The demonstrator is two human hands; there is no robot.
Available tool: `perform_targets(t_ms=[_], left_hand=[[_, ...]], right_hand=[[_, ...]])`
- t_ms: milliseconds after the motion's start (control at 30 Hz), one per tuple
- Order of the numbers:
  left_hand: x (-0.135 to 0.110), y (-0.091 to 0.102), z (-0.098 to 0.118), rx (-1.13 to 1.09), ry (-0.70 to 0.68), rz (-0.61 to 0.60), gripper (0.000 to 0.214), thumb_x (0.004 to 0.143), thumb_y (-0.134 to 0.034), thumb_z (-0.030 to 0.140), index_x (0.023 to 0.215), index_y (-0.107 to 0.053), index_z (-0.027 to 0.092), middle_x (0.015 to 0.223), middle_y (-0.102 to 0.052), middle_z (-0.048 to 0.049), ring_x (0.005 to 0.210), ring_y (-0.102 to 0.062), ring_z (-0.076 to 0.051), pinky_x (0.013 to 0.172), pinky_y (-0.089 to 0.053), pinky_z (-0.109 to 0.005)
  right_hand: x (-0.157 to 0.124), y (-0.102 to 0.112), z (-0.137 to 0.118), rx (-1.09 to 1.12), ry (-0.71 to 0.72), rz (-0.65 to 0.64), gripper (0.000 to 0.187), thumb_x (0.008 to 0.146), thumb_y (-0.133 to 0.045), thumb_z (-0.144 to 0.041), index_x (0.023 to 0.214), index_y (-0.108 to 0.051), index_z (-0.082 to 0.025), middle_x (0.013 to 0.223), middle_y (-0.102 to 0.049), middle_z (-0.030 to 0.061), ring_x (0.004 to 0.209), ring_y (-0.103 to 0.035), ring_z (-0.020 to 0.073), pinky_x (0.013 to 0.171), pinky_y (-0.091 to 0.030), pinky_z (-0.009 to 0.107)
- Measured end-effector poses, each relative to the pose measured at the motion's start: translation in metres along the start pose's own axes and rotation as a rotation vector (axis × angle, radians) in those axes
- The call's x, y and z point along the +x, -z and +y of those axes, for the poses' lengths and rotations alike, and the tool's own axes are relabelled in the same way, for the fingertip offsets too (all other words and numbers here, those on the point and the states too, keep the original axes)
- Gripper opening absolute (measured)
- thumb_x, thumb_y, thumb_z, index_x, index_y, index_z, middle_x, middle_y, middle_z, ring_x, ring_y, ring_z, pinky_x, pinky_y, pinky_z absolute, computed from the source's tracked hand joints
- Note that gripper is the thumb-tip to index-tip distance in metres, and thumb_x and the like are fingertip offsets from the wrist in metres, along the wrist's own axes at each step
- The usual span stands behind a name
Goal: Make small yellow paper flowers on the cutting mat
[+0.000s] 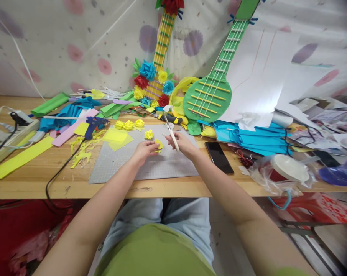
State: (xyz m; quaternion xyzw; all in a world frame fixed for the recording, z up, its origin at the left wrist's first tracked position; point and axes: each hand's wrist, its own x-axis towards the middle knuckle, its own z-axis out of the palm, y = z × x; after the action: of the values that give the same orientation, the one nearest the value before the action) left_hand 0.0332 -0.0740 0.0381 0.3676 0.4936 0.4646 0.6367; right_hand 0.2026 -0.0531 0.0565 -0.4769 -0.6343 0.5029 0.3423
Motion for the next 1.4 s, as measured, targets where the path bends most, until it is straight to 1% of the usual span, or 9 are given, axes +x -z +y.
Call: perform_targets(t_ms=[67,133,233,300,567,733,1000,1233,1400], left_hand=[[0.001,0.002,-0.001,-0.138,-0.017,0.03,0.015,0.058,-0.069,0.015,0.069,-0.059,0.011,0.076,-0.066,-0.0078,0.069,-0.063,-0.016,0.063,-0.05,-0.027],[0.001,0.003,-0.001,-0.249,-0.036,0.053,0.013,0.061,-0.067,0.012,0.071,-0.058,0.011,0.079,-0.066,-0.0065,0.073,-0.063,-0.015,0.065,-0.05,-0.025],[0.001,0.002,0.0,-0.343,-0.055,0.063,0.01,0.064,-0.064,0.01,0.072,-0.057,0.011,0.077,-0.065,-0.0046,0.075,-0.063,-0.014,0.067,-0.05,-0.024],[0.001,0.0,0.0,-0.374,-0.065,0.055,0.01,0.064,-0.063,0.01,0.072,-0.057,0.011,0.074,-0.065,-0.0037,0.074,-0.063,-0.013,0.069,-0.05,-0.024],[-0.001,0.0,0.002,-0.374,-0.046,0.042,0.008,0.065,-0.061,0.009,0.071,-0.057,0.011,0.069,-0.064,-0.003,0.071,-0.063,-0.012,0.07,-0.05,-0.025],[-0.001,0.0,0.001,-0.382,-0.044,0.038,0.005,0.065,-0.06,0.009,0.069,-0.057,0.011,0.071,-0.065,-0.0029,0.071,-0.063,-0.012,0.069,-0.05,-0.023],[0.002,0.002,0.001,-0.368,-0.053,0.007,0.004,0.068,-0.058,0.009,0.071,-0.059,0.011,0.066,-0.064,-0.0025,0.07,-0.063,-0.011,0.07,-0.049,-0.021],[0.001,0.003,0.002,-0.364,-0.053,-0.01,0.002,0.067,-0.058,0.01,0.069,-0.059,0.011,0.067,-0.065,-0.0026,0.07,-0.063,-0.011,0.072,-0.049,-0.022],[0.002,0.005,0.002,-0.36,-0.054,-0.028,0.003,0.066,-0.059,0.009,0.069,-0.059,0.011,0.07,-0.066,-0.0025,0.072,-0.063,-0.012,0.071,-0.05,-0.022]], right_hand=[[-0.007,0.002,0.005,-0.095,0.046,-0.013,0.035,0.069,-0.055,-0.05,0.08,-0.044,-0.018,0.072,-0.05,-0.0008,0.061,-0.045,0.0086,0.054,-0.039,0.021],[-0.013,0.004,0.009,-0.239,0.062,-0.082,0.035,0.069,-0.056,-0.049,0.083,-0.044,-0.019,0.077,-0.05,-0.0012,0.066,-0.045,0.0096,0.059,-0.038,0.022],[-0.021,0.003,0.012,-0.411,0.045,-0.17,0.038,0.066,-0.06,-0.047,0.088,-0.044,-0.019,0.081,-0.053,-0.0008,0.07,-0.046,0.0112,0.062,-0.037,0.022],[-0.023,0.002,0.011,-0.469,0.046,-0.188,0.039,0.066,-0.059,-0.046,0.091,-0.045,-0.019,0.084,-0.055,0.0001,0.072,-0.048,0.0121,0.063,-0.037,0.022],[-0.026,0.003,0.0,-0.679,0.049,-0.14,0.041,0.066,-0.056,-0.053,0.088,-0.048,-0.02,0.081,-0.058,0.0013,0.067,-0.05,0.0132,0.056,-0.034,0.021],[-0.027,0.002,0.0,-0.784,0.034,-0.083,0.043,0.064,-0.056,-0.058,0.085,-0.049,-0.021,0.078,-0.059,0.0024,0.064,-0.05,0.0143,0.053,-0.031,0.022],[-0.025,0.001,0.0,-0.835,0.069,-0.053,0.045,0.065,-0.053,-0.062,0.082,-0.05,-0.021,0.073,-0.058,0.0019,0.061,-0.049,0.0138,0.052,-0.028,0.021],[-0.024,0.002,0.001,-0.81,0.063,-0.057,0.046,0.064,-0.054,-0.062,0.084,-0.052,-0.021,0.073,-0.059,0.0021,0.062,-0.049,0.0136,0.053,-0.028,0.022],[-0.025,0.003,0.001,-0.803,0.074,-0.059,0.045,0.065,-0.052,-0.063,0.08,-0.051,-0.02,0.071,-0.058,0.0015,0.061,-0.048,0.0126,0.053,-0.027,0.021]])
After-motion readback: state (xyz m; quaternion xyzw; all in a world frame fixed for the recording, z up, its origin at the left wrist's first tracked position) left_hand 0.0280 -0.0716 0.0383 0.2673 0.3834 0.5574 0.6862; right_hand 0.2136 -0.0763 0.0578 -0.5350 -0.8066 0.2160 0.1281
